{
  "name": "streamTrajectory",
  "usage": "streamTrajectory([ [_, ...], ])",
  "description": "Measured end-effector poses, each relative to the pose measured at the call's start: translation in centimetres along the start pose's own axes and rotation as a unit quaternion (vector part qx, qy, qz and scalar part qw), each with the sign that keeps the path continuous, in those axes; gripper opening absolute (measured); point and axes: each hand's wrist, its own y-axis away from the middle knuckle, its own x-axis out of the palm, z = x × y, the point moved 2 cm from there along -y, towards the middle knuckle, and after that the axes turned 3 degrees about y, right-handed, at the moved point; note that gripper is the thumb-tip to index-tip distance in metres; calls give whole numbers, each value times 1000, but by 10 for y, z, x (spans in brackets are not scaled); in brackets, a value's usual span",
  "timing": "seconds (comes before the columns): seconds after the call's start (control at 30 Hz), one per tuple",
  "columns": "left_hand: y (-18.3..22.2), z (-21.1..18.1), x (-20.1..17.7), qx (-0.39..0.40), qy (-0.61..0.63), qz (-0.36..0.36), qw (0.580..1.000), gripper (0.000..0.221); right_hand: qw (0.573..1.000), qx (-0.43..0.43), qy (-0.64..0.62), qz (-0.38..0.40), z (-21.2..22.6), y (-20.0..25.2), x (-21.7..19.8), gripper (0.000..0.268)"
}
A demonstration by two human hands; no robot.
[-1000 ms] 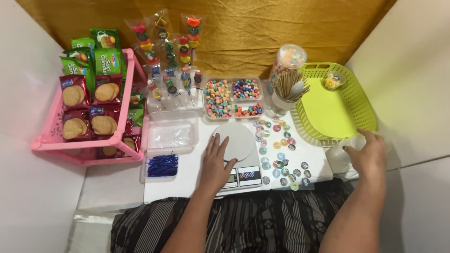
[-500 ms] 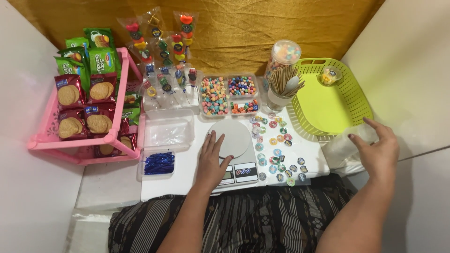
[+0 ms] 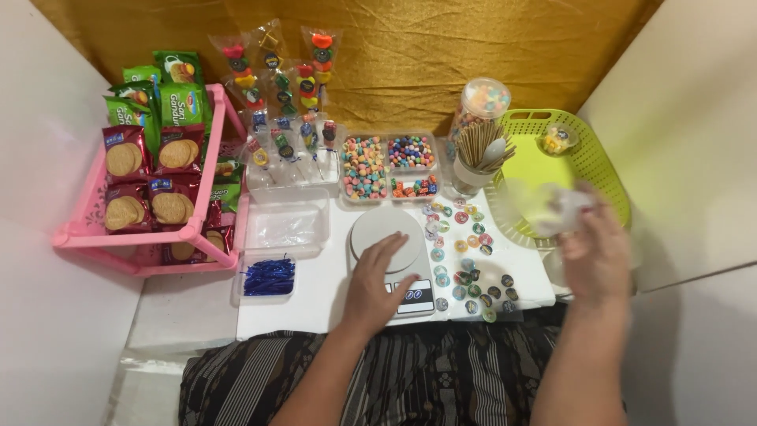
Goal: Manually filling small plastic tubes with colorful candies and checking the weight on a digital scale.
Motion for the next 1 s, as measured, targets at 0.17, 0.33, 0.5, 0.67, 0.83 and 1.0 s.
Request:
streamTrajectory([
  [0.17,5,-32,-8,74,11,-78,994,94,988,61,-1,139,-82,13,59,48],
  [0.33,12,-31,-16,34,13,-59,998,106,965,126,56,222,-97,36,109,50],
  [0.5,15,-22,-16,-26,91,-56,994,84,961,169,73,206,-98,40,117,47],
  [0.67,22,4,-7,-41,142,-84,985,82,973,144,88,155,-87,34,109,48],
  [0.83,12,12,-23,-58,153,-140,976,84,973,43,216,66,-39,19,67,47],
  [1.0,6,14,-34,-196,228,-146,942,72,744,-300,571,-175,14,8,4,49],
])
